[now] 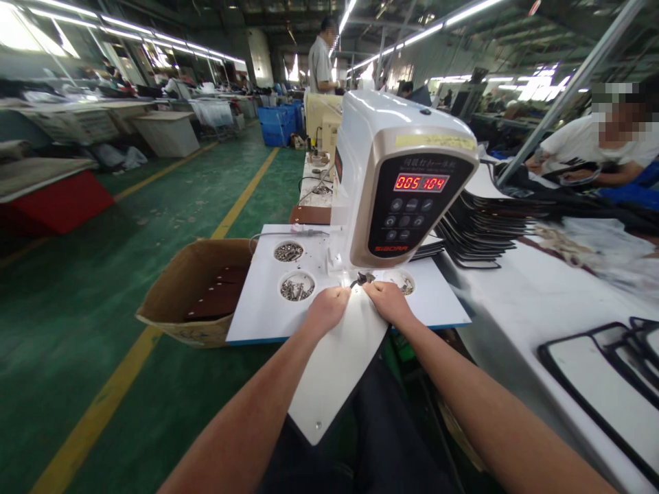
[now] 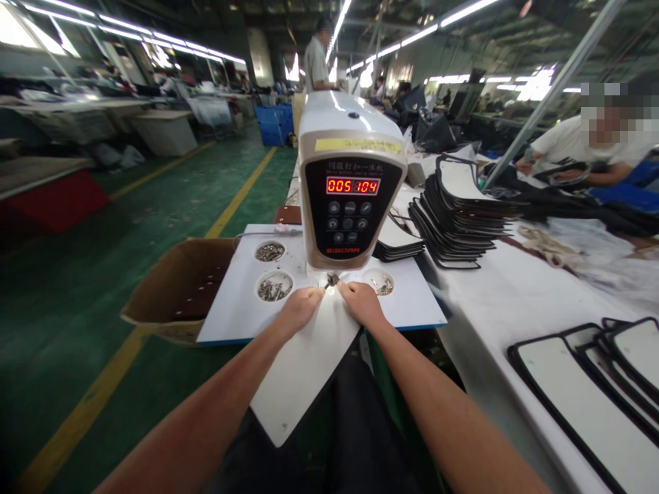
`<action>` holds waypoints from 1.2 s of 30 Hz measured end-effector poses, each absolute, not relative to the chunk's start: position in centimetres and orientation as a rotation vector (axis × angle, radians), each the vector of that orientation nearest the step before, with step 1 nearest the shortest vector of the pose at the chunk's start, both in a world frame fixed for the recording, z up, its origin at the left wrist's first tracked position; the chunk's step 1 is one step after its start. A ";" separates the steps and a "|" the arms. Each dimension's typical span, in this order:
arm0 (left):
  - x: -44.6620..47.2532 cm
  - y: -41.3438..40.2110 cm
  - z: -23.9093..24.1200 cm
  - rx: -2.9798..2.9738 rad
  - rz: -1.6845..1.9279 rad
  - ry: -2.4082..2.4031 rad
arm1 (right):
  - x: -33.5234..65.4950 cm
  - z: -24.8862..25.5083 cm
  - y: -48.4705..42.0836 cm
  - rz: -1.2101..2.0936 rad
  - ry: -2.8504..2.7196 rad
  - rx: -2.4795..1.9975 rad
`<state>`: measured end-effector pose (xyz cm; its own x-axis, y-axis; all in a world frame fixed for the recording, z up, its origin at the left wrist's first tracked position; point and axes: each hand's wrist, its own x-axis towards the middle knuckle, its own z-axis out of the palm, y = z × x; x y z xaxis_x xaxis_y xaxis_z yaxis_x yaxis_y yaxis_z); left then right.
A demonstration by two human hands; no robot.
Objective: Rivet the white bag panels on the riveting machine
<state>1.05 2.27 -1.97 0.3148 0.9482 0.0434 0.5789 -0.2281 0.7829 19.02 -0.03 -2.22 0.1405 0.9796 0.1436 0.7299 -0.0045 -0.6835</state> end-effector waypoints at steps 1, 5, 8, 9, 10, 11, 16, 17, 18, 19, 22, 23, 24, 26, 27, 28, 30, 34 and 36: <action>1.0 2.2 -1.7 1.903 0.703 1.345 | 18.9 -2.2 -0.1 0.504 -1.634 -1.789; -0.6 0.5 -0.2 1.905 0.658 1.283 | 19.2 -1.8 -0.8 0.521 -1.562 -1.803; -3.9 -2.0 1.0 1.985 0.525 1.195 | 20.8 -1.4 -2.7 0.535 -1.381 -1.821; -5.2 -2.9 1.3 1.999 0.478 1.163 | 21.5 -1.3 -3.7 0.553 -1.295 -1.817; -6.5 -3.9 1.5 1.996 0.444 1.133 | 22.3 -1.3 -4.8 0.583 -1.208 -1.805; -7.7 -4.8 1.6 1.965 0.416 1.102 | 23.0 -1.2 -6.0 0.620 -1.121 -1.788; -10.7 -8.8 1.6 1.489 0.384 1.034 | 25.6 -1.8 -11.5 0.755 -0.809 -1.744; -10.6 -9.4 1.5 1.405 0.420 1.028 | 25.8 -2.1 -12.4 0.762 -0.766 -1.736; -10.4 -10.0 1.5 1.343 0.469 1.022 | 26.0 -2.4 -13.1 0.766 -0.731 -1.725; -10.1 -10.5 1.5 1.294 0.521 1.014 | 26.1 -2.8 -13.8 0.770 -0.702 -1.711; -9.1 -11.9 1.5 1.176 0.641 0.980 | 26.6 -4.0 -15.7 0.768 -0.639 -1.689; -8.8 -12.3 1.5 1.143 0.662 0.966 | 26.7 -4.4 -16.3 0.767 -0.621 -1.689; -8.5 -12.6 1.5 1.108 0.677 0.951 | 26.9 -4.6 -16.9 0.769 -0.606 -1.687; -8.1 -13.3 1.5 1.034 0.698 0.926 | 27.2 -5.0 -18.1 0.804 -0.600 -1.676; -8.0 -13.6 1.6 1.001 0.709 0.913 | 27.4 -5.2 -18.6 0.837 -0.610 -1.670; -7.8 -13.9 1.7 0.974 0.720 0.900 | 27.5 -5.3 -19.2 0.875 -0.624 -1.662; -7.4 -14.4 2.1 0.943 0.733 0.877 | 27.7 -5.4 -20.2 0.946 -0.649 -1.642; -6.4 -14.9 3.0 0.938 0.770 0.865 | 27.8 -5.3 -22.1 1.018 -0.593 -1.594; -5.8 -14.8 3.3 0.932 0.806 0.878 | 27.9 -5.0 -23.0 1.072 -0.544 -1.578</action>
